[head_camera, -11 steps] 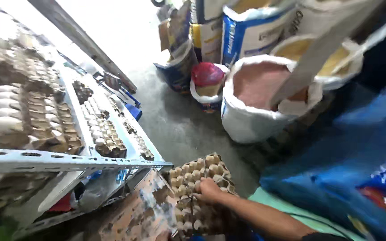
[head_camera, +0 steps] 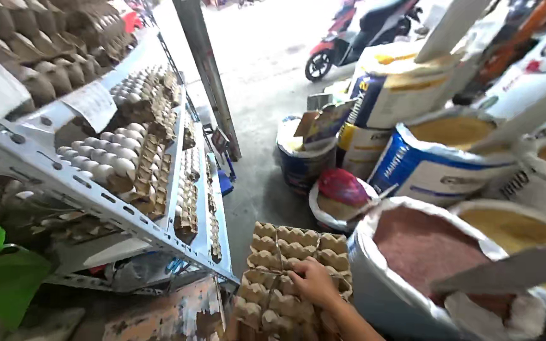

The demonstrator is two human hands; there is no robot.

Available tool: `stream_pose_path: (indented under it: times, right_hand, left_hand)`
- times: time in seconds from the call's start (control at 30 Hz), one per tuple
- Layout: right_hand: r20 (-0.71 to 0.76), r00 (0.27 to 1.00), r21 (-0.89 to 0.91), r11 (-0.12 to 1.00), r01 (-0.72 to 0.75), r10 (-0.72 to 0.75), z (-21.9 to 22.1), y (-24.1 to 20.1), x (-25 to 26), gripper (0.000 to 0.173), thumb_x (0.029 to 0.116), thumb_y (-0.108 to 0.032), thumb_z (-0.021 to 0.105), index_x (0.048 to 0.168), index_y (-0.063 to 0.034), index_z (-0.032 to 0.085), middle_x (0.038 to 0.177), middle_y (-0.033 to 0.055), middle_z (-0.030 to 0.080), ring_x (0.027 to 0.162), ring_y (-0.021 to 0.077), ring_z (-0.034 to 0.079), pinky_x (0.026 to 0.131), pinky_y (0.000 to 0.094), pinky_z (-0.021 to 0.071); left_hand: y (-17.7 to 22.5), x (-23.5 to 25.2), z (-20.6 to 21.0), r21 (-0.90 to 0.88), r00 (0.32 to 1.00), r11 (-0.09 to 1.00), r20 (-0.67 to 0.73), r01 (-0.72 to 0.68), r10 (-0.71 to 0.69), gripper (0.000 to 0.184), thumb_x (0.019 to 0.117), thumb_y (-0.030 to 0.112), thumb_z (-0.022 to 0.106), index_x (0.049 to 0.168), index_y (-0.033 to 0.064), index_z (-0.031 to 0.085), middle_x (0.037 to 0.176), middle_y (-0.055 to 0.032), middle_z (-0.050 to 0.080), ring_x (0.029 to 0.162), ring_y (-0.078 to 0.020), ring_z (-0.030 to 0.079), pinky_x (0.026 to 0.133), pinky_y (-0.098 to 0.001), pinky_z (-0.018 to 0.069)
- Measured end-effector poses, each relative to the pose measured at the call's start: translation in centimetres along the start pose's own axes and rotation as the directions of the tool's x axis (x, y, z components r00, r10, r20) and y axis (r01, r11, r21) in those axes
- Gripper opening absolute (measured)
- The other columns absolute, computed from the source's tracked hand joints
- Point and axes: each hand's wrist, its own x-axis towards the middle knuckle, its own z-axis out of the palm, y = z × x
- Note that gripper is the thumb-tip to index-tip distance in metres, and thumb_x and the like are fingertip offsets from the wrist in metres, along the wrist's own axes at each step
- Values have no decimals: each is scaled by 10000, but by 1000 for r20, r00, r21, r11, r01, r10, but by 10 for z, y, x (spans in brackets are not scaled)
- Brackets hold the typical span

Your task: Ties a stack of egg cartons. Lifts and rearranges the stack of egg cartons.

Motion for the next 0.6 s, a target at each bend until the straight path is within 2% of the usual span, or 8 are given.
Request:
stream_pose_path:
  times: [0.07,0.17,0.23,0.3,0.37,0.43,0.5,0.6]
  right_hand:
    - [-36,999,42,999,-1,3,-29,-11,30,343,982,-341,651,990,-22,776,1071,198,723,1152,383,631,1033,558,463]
    - [-87,996,121,992,21,-11,-70,-25,85,329,984,-312,666,1025,-2,766,1097,227,701,1128,394,632,1013,576,472]
    - [-123,992,157,987,29,-10,-90,-34,123,327,983,-299,673,1044,10,756,1116,241,688,1118,395,633,1003,585,476]
    - [-178,984,192,981,26,9,-120,-51,164,324,981,-285,677,1064,19,749,1143,256,676,1130,399,628,1004,592,470]
    - [-229,973,257,966,25,35,-147,-66,203,320,984,-277,678,1086,19,743,1148,248,677,1123,386,633,1004,593,471]
    - [-295,955,324,944,68,32,-176,-76,244,293,975,-281,680,983,7,734,996,199,690,971,329,652,894,579,498]
    - [-336,941,408,906,108,39,-208,-90,285,279,969,-269,671,919,4,701,865,140,658,823,255,617,785,528,498]
    - [-332,943,526,836,157,32,-262,-114,349,259,1004,-218,642,988,38,676,899,128,643,813,193,601,777,438,522]
  left_hand:
    - [36,24,24,-105,997,994,70,-28,36,919,950,807,18,1264,151,579,1059,-107,738,940,-270,715,771,-477,602]
    - [97,68,49,-213,963,971,216,-112,158,947,889,887,123,1270,174,617,1120,-114,748,993,-281,727,810,-484,610]
    - [138,98,61,-241,929,958,293,-157,226,923,841,928,259,1242,197,656,1122,-91,754,1008,-258,730,828,-472,615]
    - [189,133,81,-280,911,942,310,-185,271,946,769,964,355,1229,201,672,1111,-94,758,1000,-271,735,815,-489,616]
    - [237,163,106,-279,921,931,241,-236,306,1014,793,974,178,1264,188,613,1095,-97,745,973,-271,726,776,-493,612]
    - [281,192,129,-253,926,926,183,-281,331,994,860,905,41,1268,179,585,1072,-92,735,957,-258,715,763,-484,604]
    - [321,225,141,-222,921,921,153,-321,358,979,907,860,39,1351,143,537,1148,-110,718,1029,-264,701,842,-488,593]
    - [373,272,151,-77,934,931,-26,-357,356,851,1039,670,23,1485,54,405,1268,-158,644,1035,-249,670,840,-414,562]
